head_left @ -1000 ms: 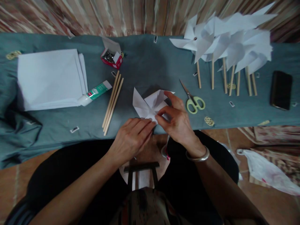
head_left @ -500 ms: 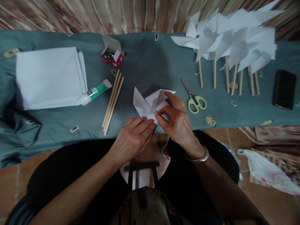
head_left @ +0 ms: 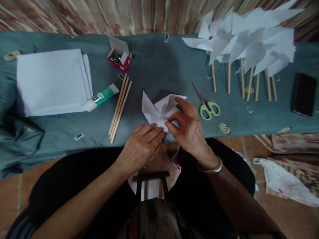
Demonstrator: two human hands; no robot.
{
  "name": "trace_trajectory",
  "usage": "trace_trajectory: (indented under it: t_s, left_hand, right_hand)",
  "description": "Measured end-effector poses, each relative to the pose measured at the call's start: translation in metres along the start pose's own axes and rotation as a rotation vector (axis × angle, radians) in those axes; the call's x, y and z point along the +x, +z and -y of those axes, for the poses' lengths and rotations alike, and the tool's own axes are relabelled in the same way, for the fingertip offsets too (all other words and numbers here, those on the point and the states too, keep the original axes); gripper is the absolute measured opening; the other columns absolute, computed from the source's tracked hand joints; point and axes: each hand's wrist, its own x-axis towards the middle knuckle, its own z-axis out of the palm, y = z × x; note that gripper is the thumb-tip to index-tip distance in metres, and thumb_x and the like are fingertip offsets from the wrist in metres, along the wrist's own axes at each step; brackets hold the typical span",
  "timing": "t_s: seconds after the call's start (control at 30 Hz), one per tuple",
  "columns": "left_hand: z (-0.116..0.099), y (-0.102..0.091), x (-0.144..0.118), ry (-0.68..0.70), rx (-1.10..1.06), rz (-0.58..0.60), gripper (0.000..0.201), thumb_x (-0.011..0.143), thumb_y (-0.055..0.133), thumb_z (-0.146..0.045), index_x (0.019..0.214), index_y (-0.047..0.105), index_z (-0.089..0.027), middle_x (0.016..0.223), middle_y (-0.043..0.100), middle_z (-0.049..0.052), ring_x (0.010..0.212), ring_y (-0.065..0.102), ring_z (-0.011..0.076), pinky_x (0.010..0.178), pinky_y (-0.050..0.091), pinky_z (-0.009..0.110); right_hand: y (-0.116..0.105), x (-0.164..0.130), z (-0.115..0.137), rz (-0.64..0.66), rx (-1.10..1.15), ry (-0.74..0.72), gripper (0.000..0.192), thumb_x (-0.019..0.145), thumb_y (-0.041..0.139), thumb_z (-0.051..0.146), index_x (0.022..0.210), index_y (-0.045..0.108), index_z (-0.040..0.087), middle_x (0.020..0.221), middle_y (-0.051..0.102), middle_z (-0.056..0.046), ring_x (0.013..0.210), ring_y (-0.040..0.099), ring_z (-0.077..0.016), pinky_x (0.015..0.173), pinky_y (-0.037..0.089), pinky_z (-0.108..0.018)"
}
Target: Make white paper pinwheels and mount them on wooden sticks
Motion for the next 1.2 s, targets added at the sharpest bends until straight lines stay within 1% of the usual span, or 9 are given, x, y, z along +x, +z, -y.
trace_trajectory:
  t_s: [0.17,0.27,0.43,0.57,0.73,0.9,1.07,1.13,1.2]
  left_hand:
    - [0.0,0.0,-0.001,0.004,-0.011,0.001,0.022,0.092,0.058,-0.016,0.112,0.065,-0.009,0.108,0.074,0.01,0.101,0.066,0.0247,0.081,0.055,0.038]
    - [0.0,0.0,-0.001,0.003,-0.014,0.004,0.022,0.093,0.058,-0.016,0.112,0.065,-0.009,0.108,0.074,0.011,0.102,0.066,0.0246,0.082,0.055,0.038]
    - [0.0,-0.001,0.0,-0.007,-0.021,0.019,0.022,0.094,0.056,-0.017,0.112,0.066,-0.011,0.108,0.074,0.01,0.101,0.066,0.0246,0.081,0.055,0.038]
    - [0.0,-0.001,0.0,-0.008,-0.025,0.028,0.022,0.094,0.055,-0.017,0.112,0.066,-0.01,0.109,0.073,0.011,0.103,0.065,0.025,0.082,0.055,0.039]
    - [0.0,0.0,0.0,-0.004,-0.019,0.028,0.021,0.094,0.055,-0.018,0.111,0.066,-0.011,0.109,0.074,0.01,0.101,0.066,0.024,0.082,0.055,0.038]
    - [0.0,0.0,-0.001,-0.002,-0.01,0.02,0.022,0.093,0.057,-0.018,0.112,0.065,-0.01,0.109,0.074,0.01,0.102,0.066,0.0246,0.082,0.055,0.038]
    - [0.0,-0.001,0.0,-0.008,-0.011,0.026,0.021,0.094,0.055,-0.018,0.111,0.066,-0.012,0.108,0.074,0.01,0.102,0.066,0.0244,0.082,0.055,0.038]
    - [0.0,-0.001,0.0,-0.006,-0.01,0.026,0.02,0.094,0.055,-0.018,0.11,0.066,-0.011,0.105,0.074,0.01,0.101,0.066,0.0247,0.08,0.055,0.038]
    - [0.0,-0.001,0.001,-0.006,-0.014,0.026,0.02,0.094,0.056,-0.018,0.11,0.066,-0.011,0.105,0.074,0.01,0.101,0.066,0.0252,0.08,0.056,0.038]
  right_hand:
    - [0.0,-0.002,0.001,0.014,0.02,0.008,0.008,0.087,0.062,0.03,0.086,0.067,0.024,0.146,0.049,-0.006,0.137,0.044,-0.0311,0.112,0.04,-0.053]
    - [-0.001,-0.002,0.002,0.025,0.005,0.01,0.007,0.088,0.062,0.028,0.088,0.067,0.024,0.146,0.049,-0.006,0.137,0.044,-0.031,0.111,0.041,-0.052]
    - [-0.002,-0.003,0.004,0.049,-0.026,0.005,0.013,0.09,0.058,0.031,0.096,0.069,0.027,0.148,0.047,-0.004,0.139,0.042,-0.0315,0.111,0.041,-0.054]
    - [-0.001,-0.004,0.005,0.055,-0.038,0.012,0.016,0.092,0.057,0.029,0.101,0.069,0.028,0.15,0.045,-0.003,0.14,0.041,-0.0308,0.113,0.039,-0.053]
    - [-0.002,-0.004,0.006,0.06,-0.026,0.013,0.016,0.092,0.056,0.031,0.101,0.069,0.027,0.15,0.044,-0.003,0.14,0.041,-0.0318,0.113,0.038,-0.054]
    - [-0.002,-0.004,0.007,0.047,-0.028,0.006,0.014,0.093,0.056,0.029,0.097,0.068,0.025,0.149,0.045,-0.005,0.139,0.042,-0.0303,0.112,0.04,-0.051]
    - [-0.004,-0.005,0.01,0.032,-0.077,-0.041,0.019,0.095,0.053,0.029,0.101,0.069,0.023,0.148,0.045,-0.008,0.138,0.042,-0.028,0.112,0.041,-0.049]
    - [-0.005,-0.005,0.012,0.04,-0.111,-0.056,0.02,0.095,0.051,0.028,0.102,0.07,0.022,0.148,0.045,-0.01,0.139,0.041,-0.0283,0.111,0.041,-0.048]
    - [-0.005,-0.005,0.015,0.064,-0.148,-0.067,0.021,0.096,0.05,0.026,0.101,0.07,0.022,0.149,0.044,-0.011,0.138,0.04,-0.0297,0.11,0.041,-0.049]
